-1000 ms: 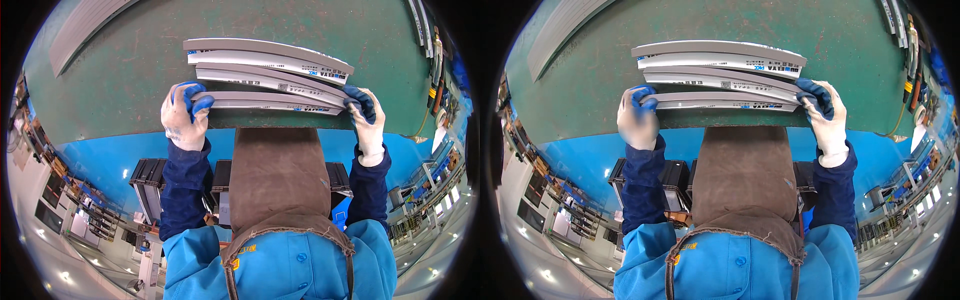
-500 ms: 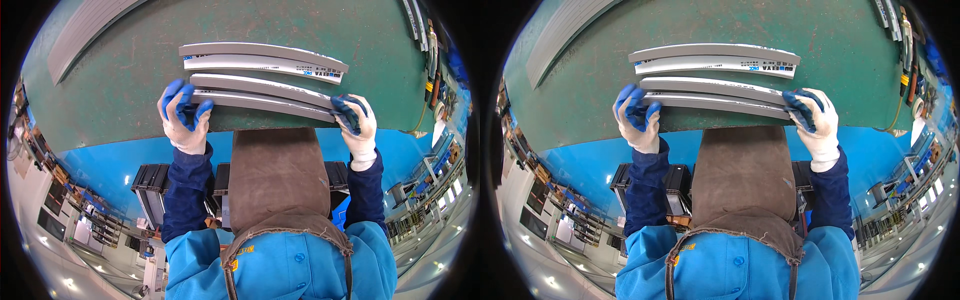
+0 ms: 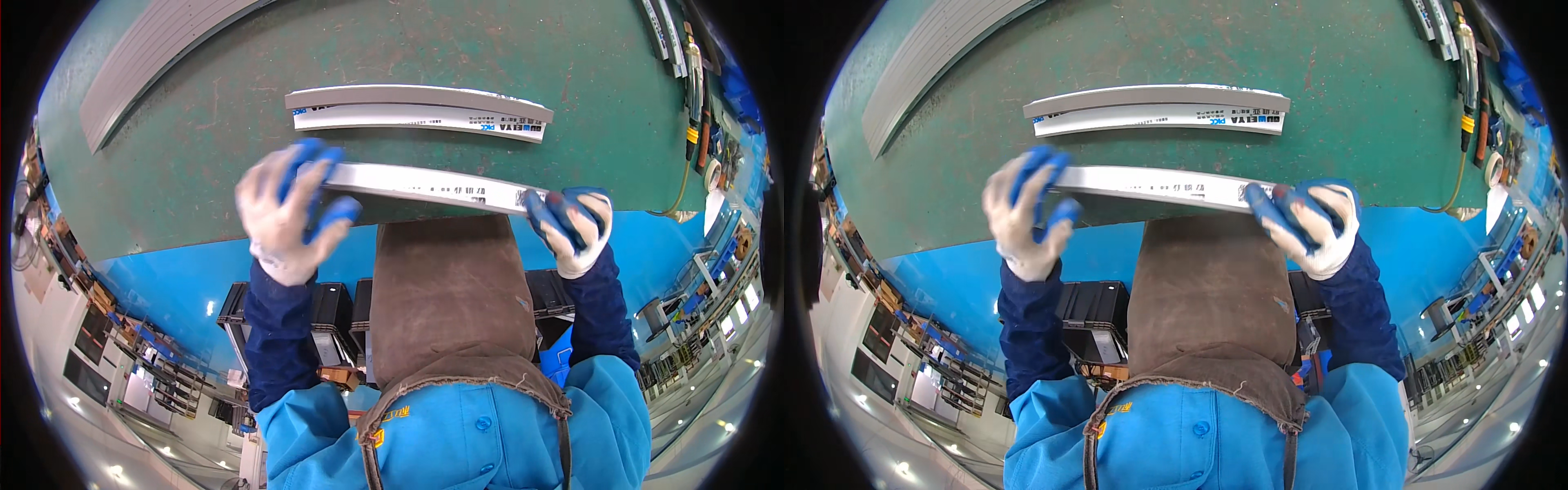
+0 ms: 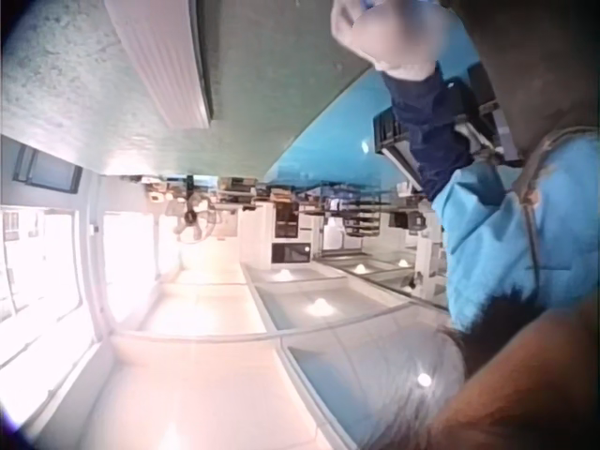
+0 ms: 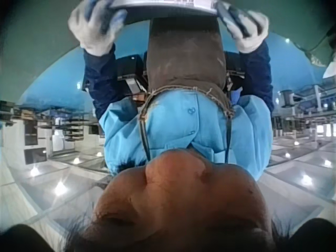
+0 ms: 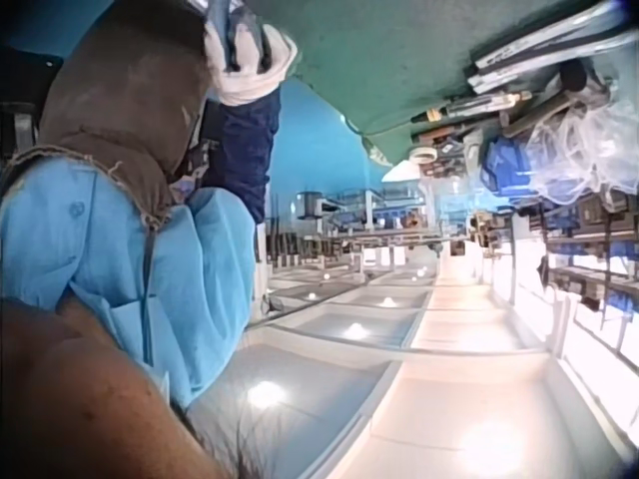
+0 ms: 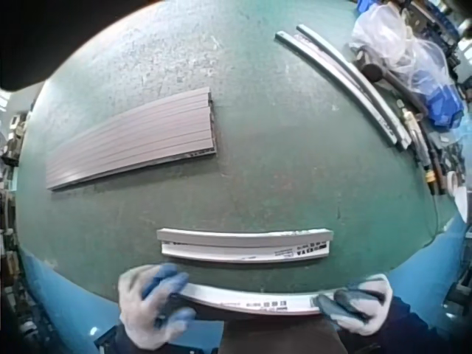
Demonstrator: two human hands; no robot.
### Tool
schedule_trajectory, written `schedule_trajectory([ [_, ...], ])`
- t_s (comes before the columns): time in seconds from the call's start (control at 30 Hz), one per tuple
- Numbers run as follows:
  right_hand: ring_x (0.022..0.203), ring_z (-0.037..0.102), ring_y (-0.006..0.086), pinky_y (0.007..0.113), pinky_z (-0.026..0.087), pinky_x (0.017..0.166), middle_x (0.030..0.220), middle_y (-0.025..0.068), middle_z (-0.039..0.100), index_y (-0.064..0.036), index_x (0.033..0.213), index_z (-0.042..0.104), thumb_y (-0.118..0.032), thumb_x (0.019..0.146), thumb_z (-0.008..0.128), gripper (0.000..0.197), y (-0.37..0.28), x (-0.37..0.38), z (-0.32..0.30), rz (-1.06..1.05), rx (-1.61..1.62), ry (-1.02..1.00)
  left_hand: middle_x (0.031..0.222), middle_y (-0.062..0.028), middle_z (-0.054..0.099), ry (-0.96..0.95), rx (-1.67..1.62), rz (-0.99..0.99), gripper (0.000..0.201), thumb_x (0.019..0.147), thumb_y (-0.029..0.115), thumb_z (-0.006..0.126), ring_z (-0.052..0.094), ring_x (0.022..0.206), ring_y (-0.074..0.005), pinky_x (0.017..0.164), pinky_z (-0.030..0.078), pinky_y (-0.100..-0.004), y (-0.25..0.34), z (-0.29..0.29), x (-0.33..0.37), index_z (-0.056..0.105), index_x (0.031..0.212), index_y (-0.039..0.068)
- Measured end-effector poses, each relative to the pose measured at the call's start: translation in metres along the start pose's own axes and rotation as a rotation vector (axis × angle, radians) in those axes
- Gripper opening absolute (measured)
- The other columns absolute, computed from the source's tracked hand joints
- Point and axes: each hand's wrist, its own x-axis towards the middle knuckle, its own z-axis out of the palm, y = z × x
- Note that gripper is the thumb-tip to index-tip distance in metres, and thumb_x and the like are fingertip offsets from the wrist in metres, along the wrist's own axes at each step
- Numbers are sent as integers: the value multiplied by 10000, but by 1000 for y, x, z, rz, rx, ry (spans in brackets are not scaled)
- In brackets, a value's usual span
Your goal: Measuring a metal plate with a tape measure, sorting screws and washers, and using an electric screwdriver to prepare components.
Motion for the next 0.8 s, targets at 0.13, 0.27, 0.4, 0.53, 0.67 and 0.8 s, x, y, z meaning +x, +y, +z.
schedule_trajectory([
  [0.13,966,572,274,395,548,733,1289,47,480,-359,1143,617,-49,590,860,679,5,15,-8,-88,72,77,1114,-94,633,-266,-96,18,565,792,533,652,607,945,-269,941,435,-410,6,4,12,642,1175,117],
  [0.27,962,590,327,442,548,782,1301,104,487,-336,1135,611,38,534,858,749,10,25,3,-74,162,164,1087,-89,628,-390,-138,-50,602,768,575,640,593,968,-281,968,414,-425,6,3,14,640,1161,119],
  [0.4,979,605,291,405,520,827,1165,80,608,-214,1188,629,-17,610,816,639,29,36,24,300,-12,73,1094,-85,611,-288,-43,-103,620,720,569,690,577,1013,-291,978,407,-442,0,15,3,633,1154,131],
  [0.53,914,626,231,324,508,834,1087,45,651,-110,1179,654,-87,717,767,476,59,44,31,227,-117,-171,1143,-77,589,-117,315,11,656,671,533,756,554,1060,-293,991,395,-465,-13,35,-17,620,1192,158],
  [0.67,858,633,213,288,504,814,1035,47,662,-88,1171,657,-98,780,737,399,58,54,30,480,65,-239,1168,-74,579,-55,156,-73,683,629,473,806,540,1085,-293,997,391,-479,-7,37,-12,611,1221,192],
  [0.8,883,634,207,286,500,836,1014,61,671,-47,1167,644,-111,849,675,326,57,56,34,799,307,-168,1169,-69,578,53,-7,-152,714,602,395,839,540,1094,-297,1000,396,-475,-11,25,0,603,1255,227],
])
